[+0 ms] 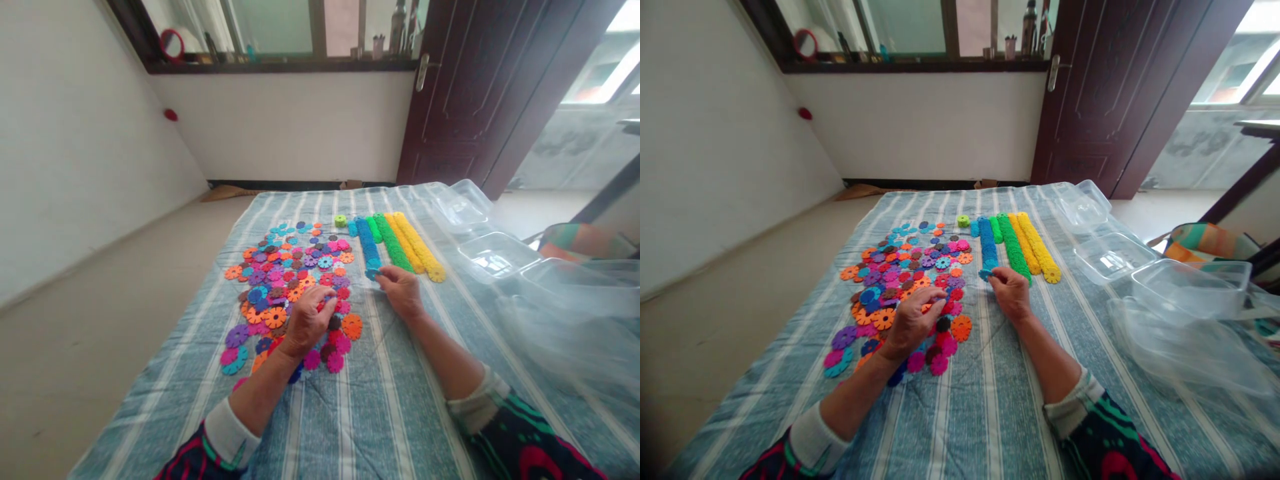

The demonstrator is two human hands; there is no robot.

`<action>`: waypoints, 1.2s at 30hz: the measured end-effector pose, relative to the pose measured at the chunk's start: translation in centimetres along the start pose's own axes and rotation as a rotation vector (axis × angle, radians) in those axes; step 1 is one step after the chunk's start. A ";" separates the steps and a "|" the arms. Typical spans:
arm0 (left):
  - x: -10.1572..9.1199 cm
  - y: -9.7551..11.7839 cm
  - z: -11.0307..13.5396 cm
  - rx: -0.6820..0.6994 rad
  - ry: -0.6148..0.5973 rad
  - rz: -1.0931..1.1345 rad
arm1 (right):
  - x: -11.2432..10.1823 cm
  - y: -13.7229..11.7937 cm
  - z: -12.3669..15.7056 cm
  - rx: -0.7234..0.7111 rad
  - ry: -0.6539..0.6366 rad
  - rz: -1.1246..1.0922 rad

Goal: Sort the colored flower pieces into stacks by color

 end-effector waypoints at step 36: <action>-1.7 -0.4 -0.7 0.046 -0.036 -0.151 | -0.1 1.4 -1.2 -0.101 0.055 0.329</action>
Point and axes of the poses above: each hand's wrist, its own z-axis away from the middle knuckle, its own x-axis out of the palm, y = z × x, the point moved 8 cm from there along -z, towards the middle knuckle, and after that the axes turned 5 degrees about x, right-handed, at the moved point
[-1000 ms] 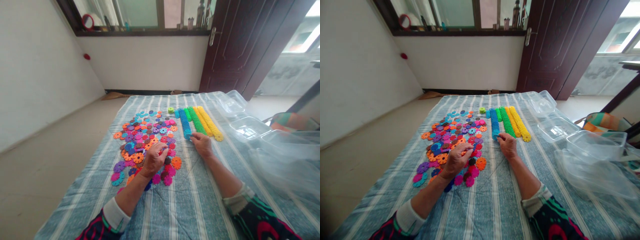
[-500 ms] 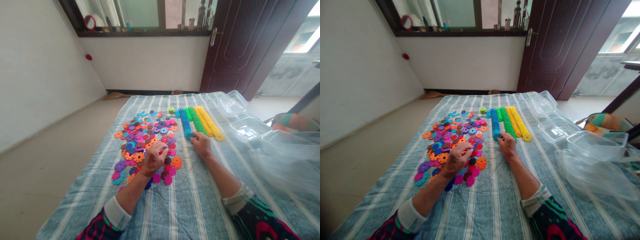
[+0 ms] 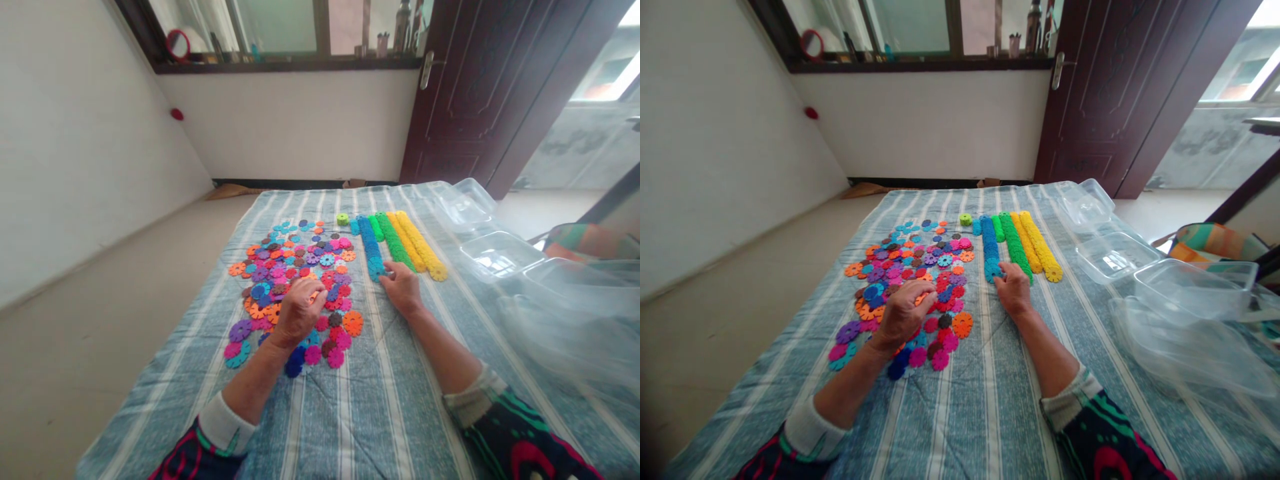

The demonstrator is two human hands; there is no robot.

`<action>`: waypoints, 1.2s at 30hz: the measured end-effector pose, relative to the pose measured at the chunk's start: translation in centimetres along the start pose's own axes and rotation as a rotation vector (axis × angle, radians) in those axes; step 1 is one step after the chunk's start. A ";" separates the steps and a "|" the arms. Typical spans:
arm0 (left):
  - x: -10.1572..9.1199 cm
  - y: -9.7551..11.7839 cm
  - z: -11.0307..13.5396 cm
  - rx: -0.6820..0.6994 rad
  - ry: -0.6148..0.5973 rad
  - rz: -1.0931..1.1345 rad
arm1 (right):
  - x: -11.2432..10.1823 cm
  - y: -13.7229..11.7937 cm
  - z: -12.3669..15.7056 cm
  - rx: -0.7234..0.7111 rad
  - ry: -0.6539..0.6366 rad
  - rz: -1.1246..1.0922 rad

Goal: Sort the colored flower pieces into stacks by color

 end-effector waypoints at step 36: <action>1.0 0.0 3.7 0.017 -0.824 -0.079 | -0.8 -1.4 1.3 -0.116 0.053 0.065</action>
Point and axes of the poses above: each hand's wrist, its own z-axis away from the middle knuckle, its own x-axis out of the palm, y = z × x, the point moved 8 cm from there along -z, towards the middle knuckle, and after that the axes turned 5 degrees about x, right-handed, at the moved point
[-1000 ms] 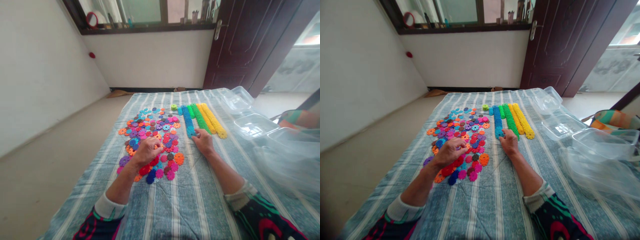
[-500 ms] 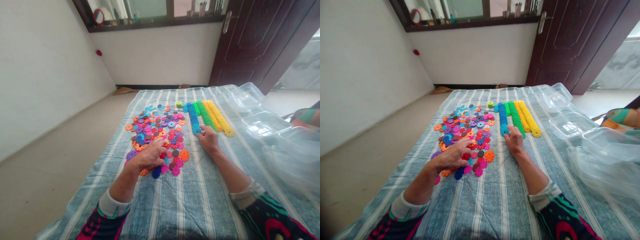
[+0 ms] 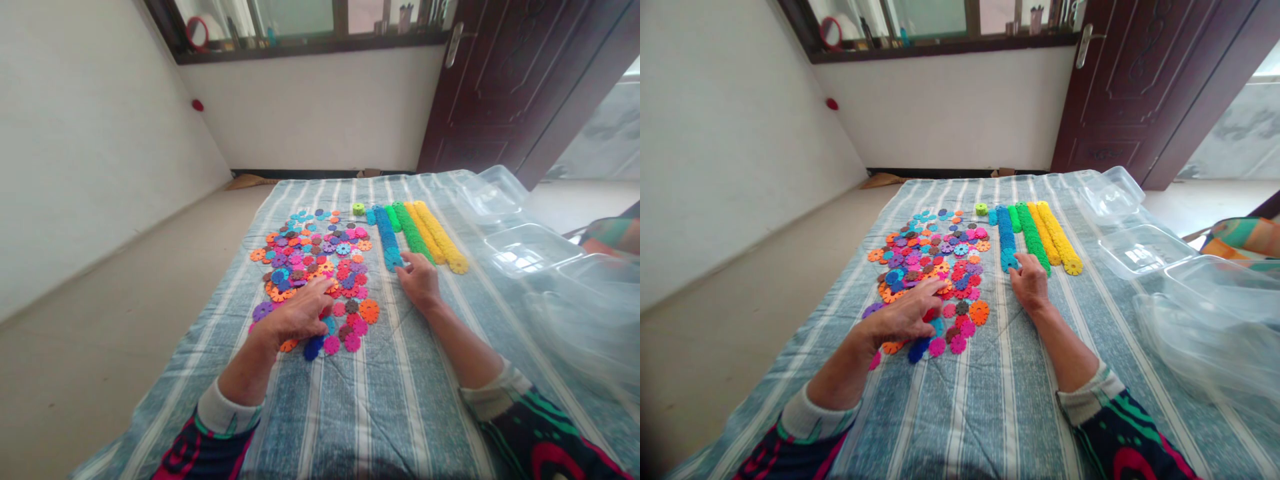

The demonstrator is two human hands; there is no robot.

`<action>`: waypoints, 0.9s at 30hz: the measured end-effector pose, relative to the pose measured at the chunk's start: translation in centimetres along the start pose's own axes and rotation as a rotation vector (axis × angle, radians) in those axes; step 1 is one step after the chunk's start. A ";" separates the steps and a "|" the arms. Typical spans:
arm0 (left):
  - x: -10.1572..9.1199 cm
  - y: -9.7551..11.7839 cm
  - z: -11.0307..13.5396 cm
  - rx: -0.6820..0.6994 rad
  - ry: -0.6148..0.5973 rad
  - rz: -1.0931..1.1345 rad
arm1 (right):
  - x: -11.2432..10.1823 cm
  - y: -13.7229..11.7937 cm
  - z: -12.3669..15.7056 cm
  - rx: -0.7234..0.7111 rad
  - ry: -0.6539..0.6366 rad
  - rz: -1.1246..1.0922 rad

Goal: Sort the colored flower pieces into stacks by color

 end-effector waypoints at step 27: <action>-2.5 1.4 -1.2 0.059 0.628 0.323 | 2.1 -7.5 4.1 -0.136 -0.495 -0.463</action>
Point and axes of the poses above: each hand's wrist, its own z-axis away from the middle knuckle, its own x-axis out of the palm, y = z × x, the point moved 8 cm from there along -z, towards the middle knuckle, and after that the axes turned 5 degrees about x, right-handed, at the moved point
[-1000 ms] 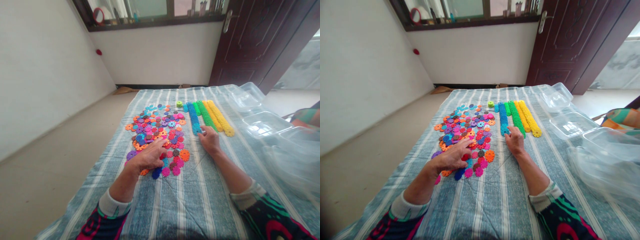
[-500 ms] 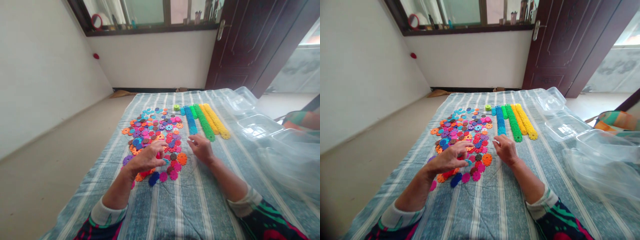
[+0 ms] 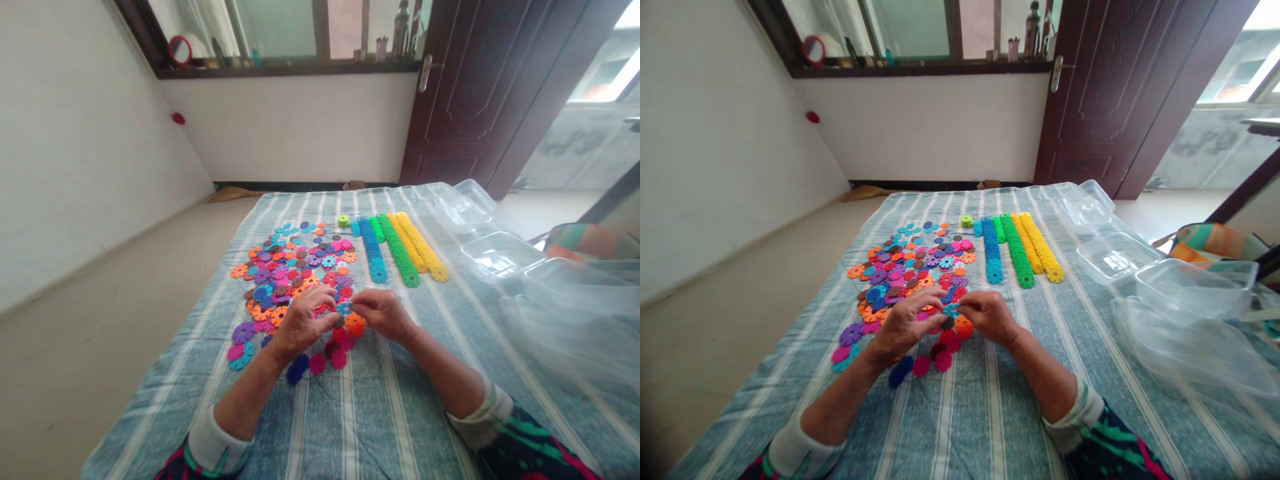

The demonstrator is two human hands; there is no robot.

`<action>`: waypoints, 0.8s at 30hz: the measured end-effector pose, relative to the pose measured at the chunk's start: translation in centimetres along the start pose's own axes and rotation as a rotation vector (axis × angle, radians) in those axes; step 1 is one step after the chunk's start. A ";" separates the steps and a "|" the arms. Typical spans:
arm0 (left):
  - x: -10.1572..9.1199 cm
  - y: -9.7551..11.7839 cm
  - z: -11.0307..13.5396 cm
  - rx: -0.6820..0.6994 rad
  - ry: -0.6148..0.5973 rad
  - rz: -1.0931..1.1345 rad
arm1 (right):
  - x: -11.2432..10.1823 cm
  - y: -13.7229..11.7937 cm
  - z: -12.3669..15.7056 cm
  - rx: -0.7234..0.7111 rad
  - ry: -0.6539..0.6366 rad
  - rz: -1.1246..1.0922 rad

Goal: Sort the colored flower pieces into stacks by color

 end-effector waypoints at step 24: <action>1.2 -0.4 0.2 0.177 0.003 -0.187 | -6.6 6.6 -1.2 0.418 0.346 0.604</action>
Point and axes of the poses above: each hand's wrist, its own z-axis away from the middle knuckle, its own x-axis out of the palm, y = z × x, the point moved 8 cm from there along -z, towards the middle knuckle, and after that the axes turned 5 degrees about x, right-handed, at the moved point
